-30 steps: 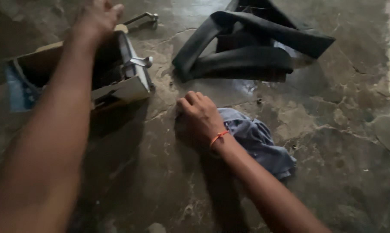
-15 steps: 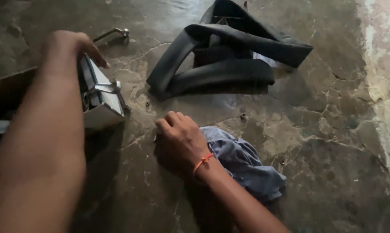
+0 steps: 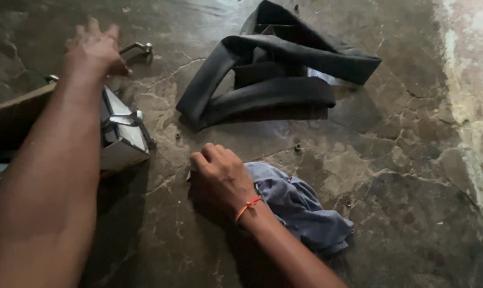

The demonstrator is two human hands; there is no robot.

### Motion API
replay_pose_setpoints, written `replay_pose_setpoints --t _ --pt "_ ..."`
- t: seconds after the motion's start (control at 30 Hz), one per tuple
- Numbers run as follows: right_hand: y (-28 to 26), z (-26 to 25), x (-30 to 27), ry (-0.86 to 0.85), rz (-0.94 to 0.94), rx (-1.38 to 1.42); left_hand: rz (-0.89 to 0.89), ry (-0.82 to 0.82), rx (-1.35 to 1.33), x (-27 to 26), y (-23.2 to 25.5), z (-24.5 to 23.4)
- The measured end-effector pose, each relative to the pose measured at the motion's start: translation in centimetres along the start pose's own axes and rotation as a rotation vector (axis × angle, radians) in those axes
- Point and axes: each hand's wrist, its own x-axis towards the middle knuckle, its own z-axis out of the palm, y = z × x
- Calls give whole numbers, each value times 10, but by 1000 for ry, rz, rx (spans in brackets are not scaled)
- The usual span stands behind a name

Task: The person cleans a bicycle tube with a cloth, applies adhesive from a tube, and works with small metal parts and a socket tool on a rough floor.

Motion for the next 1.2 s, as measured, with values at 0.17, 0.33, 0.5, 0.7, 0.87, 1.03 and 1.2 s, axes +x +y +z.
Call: replay_pose_setpoints --t 0.17,0.33,0.5,0.7,0.87,1.03,1.2 --pt "0 2 -2 -29 47 22 -63 -7 -55 17 33 21" --pt "6 7 -6 -6 46 39 -37 37 -191 31 42 34" --pt "11 11 -6 -49 46 -52 8 77 -87 46 58 38" --pt "12 15 -12 15 30 -2 65 212 -307 19 101 6" --pt "14 19 -14 35 43 -18 190 329 -712 -44 152 4" --pt "3 17 -33 166 154 -50 216 237 -1235 -95 206 -11" --pt "6 26 -65 227 573 307 -128 -209 -1975 -161 206 40"
